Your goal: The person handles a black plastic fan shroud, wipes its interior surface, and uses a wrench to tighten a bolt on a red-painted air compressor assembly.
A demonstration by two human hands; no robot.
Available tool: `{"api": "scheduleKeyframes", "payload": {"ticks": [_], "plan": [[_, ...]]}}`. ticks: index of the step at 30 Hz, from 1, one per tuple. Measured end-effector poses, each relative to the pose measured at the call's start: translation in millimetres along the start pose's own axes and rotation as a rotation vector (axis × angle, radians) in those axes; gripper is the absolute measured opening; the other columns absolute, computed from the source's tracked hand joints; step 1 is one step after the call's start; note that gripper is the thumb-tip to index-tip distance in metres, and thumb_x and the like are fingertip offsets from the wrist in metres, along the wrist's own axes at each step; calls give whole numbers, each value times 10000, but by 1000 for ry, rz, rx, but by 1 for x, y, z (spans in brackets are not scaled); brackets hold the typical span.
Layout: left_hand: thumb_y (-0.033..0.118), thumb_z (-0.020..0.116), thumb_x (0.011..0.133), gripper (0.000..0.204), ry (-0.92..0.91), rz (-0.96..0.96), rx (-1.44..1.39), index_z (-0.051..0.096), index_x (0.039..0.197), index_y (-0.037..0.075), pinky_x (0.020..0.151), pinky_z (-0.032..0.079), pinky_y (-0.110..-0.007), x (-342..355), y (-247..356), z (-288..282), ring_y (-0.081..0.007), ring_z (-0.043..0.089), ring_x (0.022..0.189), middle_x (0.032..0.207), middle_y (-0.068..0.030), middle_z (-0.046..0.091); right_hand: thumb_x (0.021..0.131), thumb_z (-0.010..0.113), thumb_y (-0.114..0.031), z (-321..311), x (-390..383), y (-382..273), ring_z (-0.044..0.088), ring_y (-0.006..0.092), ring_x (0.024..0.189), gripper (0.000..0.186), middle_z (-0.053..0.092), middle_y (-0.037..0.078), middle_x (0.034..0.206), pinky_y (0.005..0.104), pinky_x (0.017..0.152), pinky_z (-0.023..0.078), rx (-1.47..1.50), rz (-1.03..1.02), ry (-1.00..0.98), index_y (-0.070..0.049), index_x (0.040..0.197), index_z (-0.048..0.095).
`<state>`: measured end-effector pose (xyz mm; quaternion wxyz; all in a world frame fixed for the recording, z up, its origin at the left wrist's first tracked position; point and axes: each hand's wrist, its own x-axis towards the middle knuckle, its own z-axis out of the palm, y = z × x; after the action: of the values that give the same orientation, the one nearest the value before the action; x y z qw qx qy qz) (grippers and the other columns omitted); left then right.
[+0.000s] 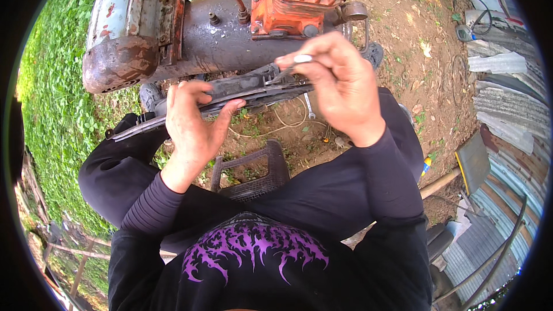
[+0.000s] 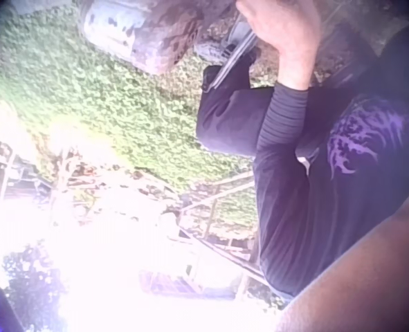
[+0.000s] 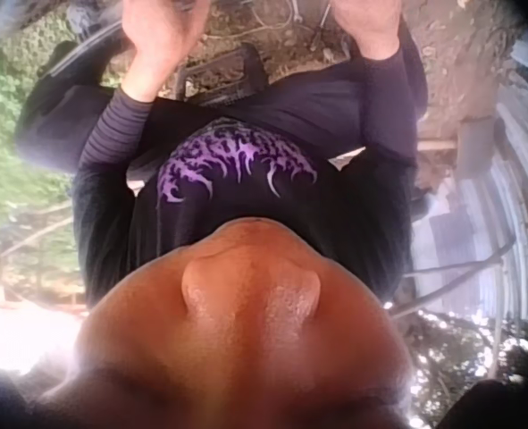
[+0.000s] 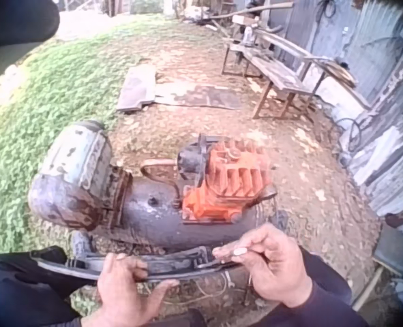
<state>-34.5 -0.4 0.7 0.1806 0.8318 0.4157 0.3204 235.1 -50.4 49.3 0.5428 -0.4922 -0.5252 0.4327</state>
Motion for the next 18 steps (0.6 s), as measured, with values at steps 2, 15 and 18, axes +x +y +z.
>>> {"api": "scheduleKeyframes", "payload": {"ticks": [2, 15, 18], "plan": [[142, 1016, 657, 865, 71, 0, -55, 431, 1288, 62, 735, 436, -397, -5, -6, 2, -262, 514, 884, 968, -100, 487, 1021, 695, -36, 31, 17, -11, 805, 192, 939, 26, 804, 90, 986, 308, 824, 623, -336, -93, -27, -45, 1040, 710], [65, 953, 712, 1162, 66, 29, -6, 117, 1516, 7, 878, 520, -502, -5, -7, -4, -430, 422, 1283, 1390, -270, 347, 972, 695, -122, 95, 28, -7, 750, 223, 889, 34, 763, 65, 970, 421, 842, 567, -515, -181, -100, -103, 949, 678], [192, 1003, 702, 883, -84, -83, 91, 430, 1356, 36, 902, 509, -480, 13, 18, -22, -401, 484, 1217, 1278, -242, 425, 1077, 598, -12, 57, 25, -24, 781, 268, 1040, 42, 789, 183, 1091, 415, 954, 607, -82, -47, 79, -49, 1094, 607]]}}
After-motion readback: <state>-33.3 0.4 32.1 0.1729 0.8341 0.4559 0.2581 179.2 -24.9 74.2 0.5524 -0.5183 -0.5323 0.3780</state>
